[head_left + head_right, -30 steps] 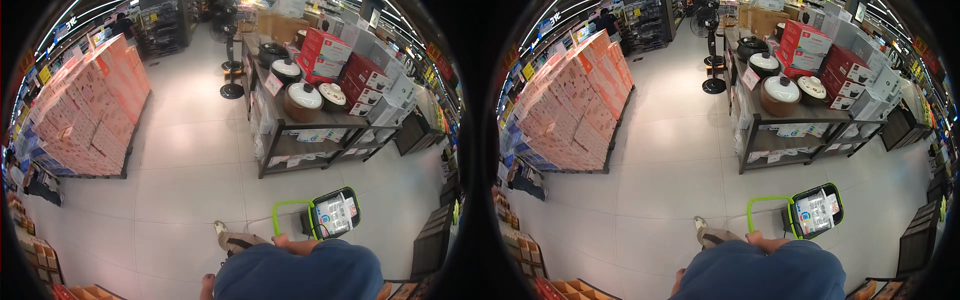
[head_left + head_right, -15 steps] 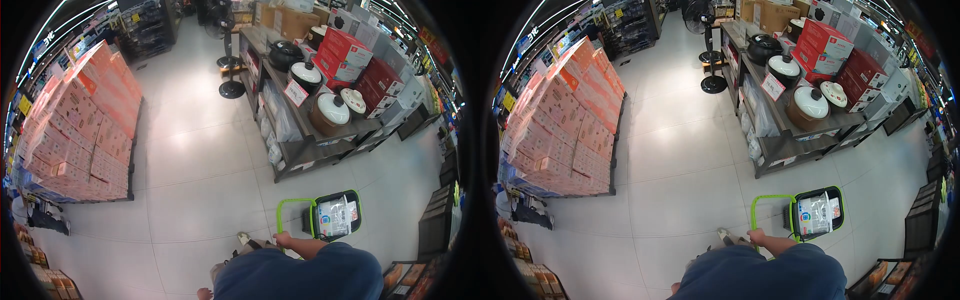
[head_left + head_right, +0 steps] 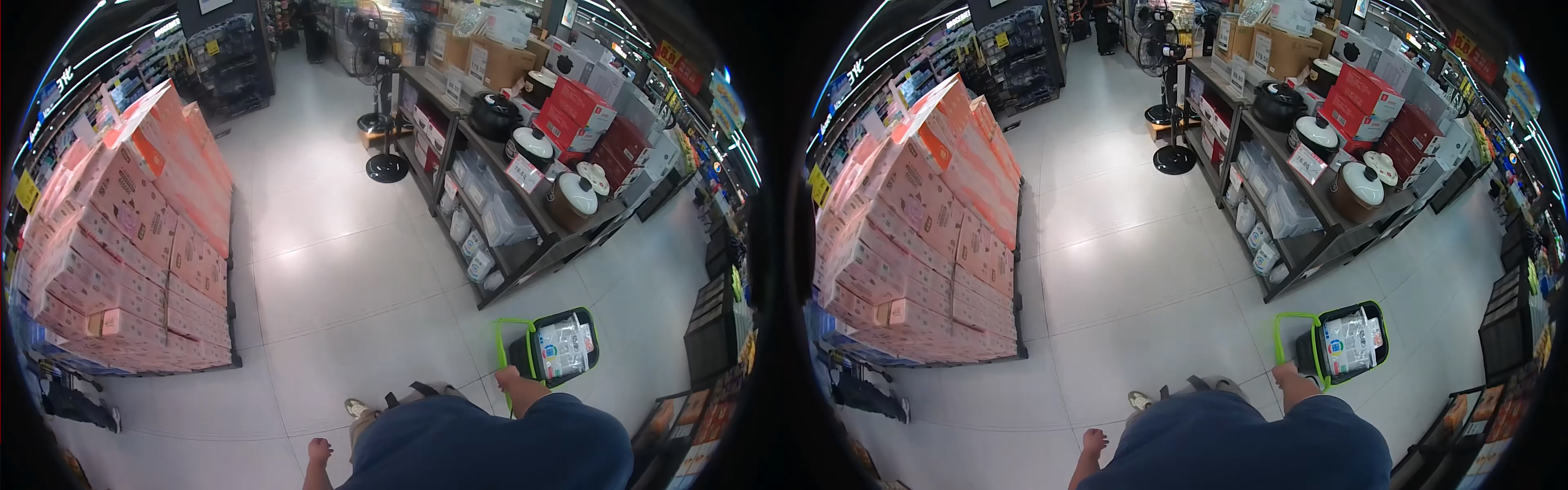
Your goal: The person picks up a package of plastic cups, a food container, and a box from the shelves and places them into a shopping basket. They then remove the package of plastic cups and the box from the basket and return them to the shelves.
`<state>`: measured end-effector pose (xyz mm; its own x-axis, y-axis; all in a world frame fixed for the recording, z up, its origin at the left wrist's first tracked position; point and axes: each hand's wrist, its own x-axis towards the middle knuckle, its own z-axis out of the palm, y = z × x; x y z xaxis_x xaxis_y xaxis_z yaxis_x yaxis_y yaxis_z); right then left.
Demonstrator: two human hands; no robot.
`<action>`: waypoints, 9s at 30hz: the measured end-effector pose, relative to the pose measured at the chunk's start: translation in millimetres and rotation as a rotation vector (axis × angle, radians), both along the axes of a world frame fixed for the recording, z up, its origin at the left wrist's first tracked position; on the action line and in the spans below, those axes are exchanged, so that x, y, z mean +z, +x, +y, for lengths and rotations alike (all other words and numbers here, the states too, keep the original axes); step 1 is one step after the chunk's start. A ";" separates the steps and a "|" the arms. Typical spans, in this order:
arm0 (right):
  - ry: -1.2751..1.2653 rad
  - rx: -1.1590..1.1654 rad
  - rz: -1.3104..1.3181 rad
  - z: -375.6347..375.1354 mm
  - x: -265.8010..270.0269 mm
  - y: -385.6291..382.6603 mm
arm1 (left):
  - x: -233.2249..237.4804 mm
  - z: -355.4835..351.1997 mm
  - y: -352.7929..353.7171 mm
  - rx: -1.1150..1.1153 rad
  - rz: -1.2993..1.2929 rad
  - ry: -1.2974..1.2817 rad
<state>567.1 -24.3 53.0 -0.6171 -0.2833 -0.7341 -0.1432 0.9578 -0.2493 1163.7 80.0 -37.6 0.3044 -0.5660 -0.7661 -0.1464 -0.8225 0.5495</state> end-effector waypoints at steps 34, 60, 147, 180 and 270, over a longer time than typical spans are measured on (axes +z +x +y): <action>-0.884 -0.116 0.174 -488.8 -74.5 272.1 | 32.9 -414.0 219.9 -0.366 -0.401 0.006; -0.994 -0.713 0.269 -528.0 147.6 309.7 | 147.2 -777.1 -99.6 -1.802 0.591 -0.103; -0.674 -1.047 -0.198 -541.9 10.4 106.4 | 129.1 -857.2 -87.1 -1.288 -0.230 0.043; -0.834 0.120 -0.112 -789.4 154.0 303.1 | 112.2 -966.1 -19.5 -0.998 -0.097 -0.441; -0.016 1.170 -0.040 -607.5 188.3 329.5 | 235.2 -853.6 -55.5 -2.078 -0.174 -0.538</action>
